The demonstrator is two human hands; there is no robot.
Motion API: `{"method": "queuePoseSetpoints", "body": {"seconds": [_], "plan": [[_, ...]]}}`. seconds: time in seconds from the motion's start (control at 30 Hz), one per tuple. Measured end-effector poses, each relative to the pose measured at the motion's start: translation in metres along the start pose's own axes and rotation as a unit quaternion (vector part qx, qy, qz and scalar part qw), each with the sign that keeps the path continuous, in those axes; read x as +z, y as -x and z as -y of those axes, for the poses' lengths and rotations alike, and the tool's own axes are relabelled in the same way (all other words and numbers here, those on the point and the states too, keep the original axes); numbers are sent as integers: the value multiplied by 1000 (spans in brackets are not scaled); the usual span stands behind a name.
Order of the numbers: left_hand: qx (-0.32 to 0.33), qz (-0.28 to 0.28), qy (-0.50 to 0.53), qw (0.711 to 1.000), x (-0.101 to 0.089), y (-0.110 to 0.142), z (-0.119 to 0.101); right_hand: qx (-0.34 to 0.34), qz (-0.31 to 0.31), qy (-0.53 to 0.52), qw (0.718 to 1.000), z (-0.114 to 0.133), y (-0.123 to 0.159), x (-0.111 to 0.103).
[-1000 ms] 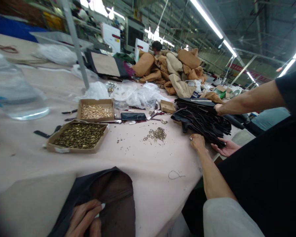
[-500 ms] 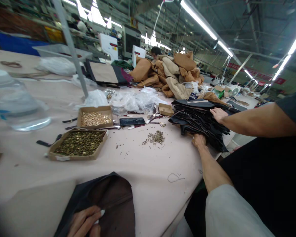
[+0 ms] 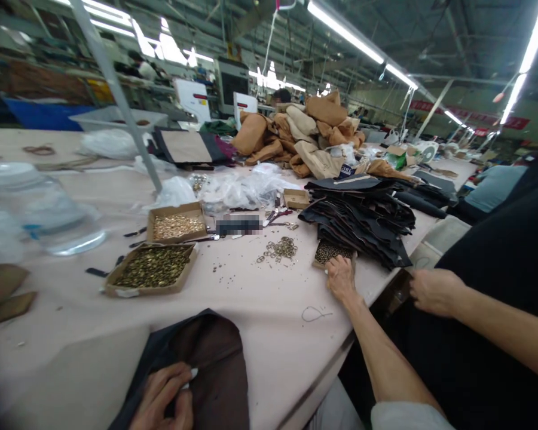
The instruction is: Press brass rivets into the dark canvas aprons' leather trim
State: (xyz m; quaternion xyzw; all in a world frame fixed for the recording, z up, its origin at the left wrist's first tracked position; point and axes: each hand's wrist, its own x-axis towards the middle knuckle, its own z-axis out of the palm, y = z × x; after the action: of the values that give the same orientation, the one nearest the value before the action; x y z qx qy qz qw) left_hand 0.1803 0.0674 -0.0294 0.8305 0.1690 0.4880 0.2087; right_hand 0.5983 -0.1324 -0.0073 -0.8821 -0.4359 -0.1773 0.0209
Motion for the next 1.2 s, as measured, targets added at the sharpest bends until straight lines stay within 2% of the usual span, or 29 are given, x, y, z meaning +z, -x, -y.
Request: {"method": "queuePoseSetpoints", "body": {"seconds": [0.2,0.4,0.5,0.63,0.93,1.07,1.2], "plan": [[-20,36,-17,999,-10,1,-13,-39,12,-40,998,55,33,-28],[-65,82,-34,994,-20,2,-38,-58,17,-84,995,117,64,-40],[-82,99,-42,991,-22,6,-46,-91,36,-109,989,146,64,-47],[-88,93,-52,990,-22,13,-49,-136,66,-132,980,170,45,-55],[-111,107,-65,986,-23,17,-63,-210,93,-172,958,186,-18,-43],[-118,129,-67,982,-27,13,-66,-227,116,-199,946,180,-50,-43],[-113,150,-41,981,-30,17,-69,-220,145,-254,931,163,-72,-41]]}}
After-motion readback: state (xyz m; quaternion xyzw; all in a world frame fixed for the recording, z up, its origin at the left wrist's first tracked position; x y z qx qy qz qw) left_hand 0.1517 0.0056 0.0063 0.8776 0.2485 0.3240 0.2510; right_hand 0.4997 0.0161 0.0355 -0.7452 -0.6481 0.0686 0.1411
